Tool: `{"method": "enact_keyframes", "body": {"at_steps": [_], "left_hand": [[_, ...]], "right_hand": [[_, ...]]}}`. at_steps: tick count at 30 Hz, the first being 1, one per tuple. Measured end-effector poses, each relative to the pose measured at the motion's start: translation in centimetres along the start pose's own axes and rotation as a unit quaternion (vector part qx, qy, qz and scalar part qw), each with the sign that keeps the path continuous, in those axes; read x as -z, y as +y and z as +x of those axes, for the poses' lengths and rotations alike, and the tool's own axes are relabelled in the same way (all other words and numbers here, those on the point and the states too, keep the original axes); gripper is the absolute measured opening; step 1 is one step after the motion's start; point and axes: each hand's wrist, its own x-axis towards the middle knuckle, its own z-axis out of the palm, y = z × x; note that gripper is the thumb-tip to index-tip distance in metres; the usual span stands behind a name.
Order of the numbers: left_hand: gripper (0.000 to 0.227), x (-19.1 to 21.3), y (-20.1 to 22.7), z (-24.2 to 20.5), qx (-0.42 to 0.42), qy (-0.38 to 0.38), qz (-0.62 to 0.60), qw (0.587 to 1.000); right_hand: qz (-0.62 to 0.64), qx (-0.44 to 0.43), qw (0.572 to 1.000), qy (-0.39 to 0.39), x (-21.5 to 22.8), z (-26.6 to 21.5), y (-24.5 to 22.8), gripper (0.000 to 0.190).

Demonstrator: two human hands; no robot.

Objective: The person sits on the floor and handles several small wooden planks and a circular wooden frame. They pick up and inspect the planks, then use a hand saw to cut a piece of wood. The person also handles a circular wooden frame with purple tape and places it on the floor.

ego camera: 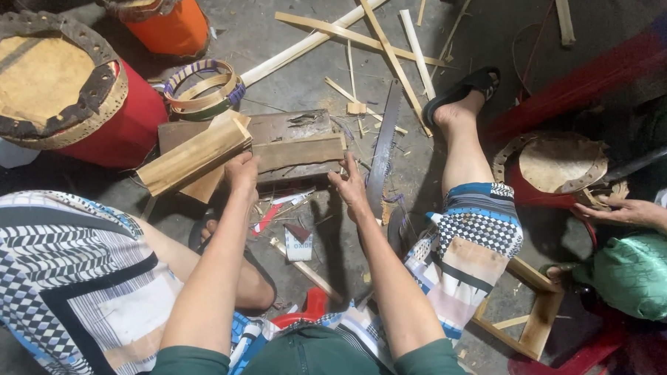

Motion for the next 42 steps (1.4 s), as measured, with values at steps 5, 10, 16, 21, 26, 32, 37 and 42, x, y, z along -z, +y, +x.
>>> {"method": "enact_keyframes", "body": {"at_steps": [5,10,16,21,26,32,37,42], "left_hand": [[0.041,-0.9,-1.2,1.0,0.009,0.022,-0.020,1.000],[0.040,-1.4,-1.7,1.4,0.021,0.045,0.039,0.998],[0.040,-1.2,0.9,-0.7,0.044,0.080,0.063,0.994],[0.029,-4.4,-4.1,4.9,0.013,0.114,0.080,0.990],[0.022,-2.2,1.1,-1.0,0.022,0.130,0.113,0.985],[0.019,-2.2,2.3,-2.4,0.031,0.136,0.103,0.985],[0.022,-1.7,2.6,-2.4,0.040,0.137,0.084,0.986],[0.021,-1.6,2.4,-2.3,0.045,0.122,0.113,0.985]], "right_hand": [[-0.011,-0.004,1.000,0.007,0.1,2.0,1.6,0.089],[-0.028,0.003,1.000,0.005,0.0,2.1,2.0,0.089],[0.009,-0.002,1.000,0.009,-0.8,3.6,5.1,0.085],[0.056,0.028,0.998,0.001,-0.6,2.5,3.8,0.084],[0.057,0.029,0.998,0.000,-0.8,1.9,3.3,0.081],[0.027,0.050,0.998,0.022,-0.4,3.3,5.0,0.080],[0.012,0.063,0.997,0.029,-0.7,3.3,5.1,0.081],[0.025,0.063,0.997,0.047,-0.9,2.0,2.9,0.088]]}}
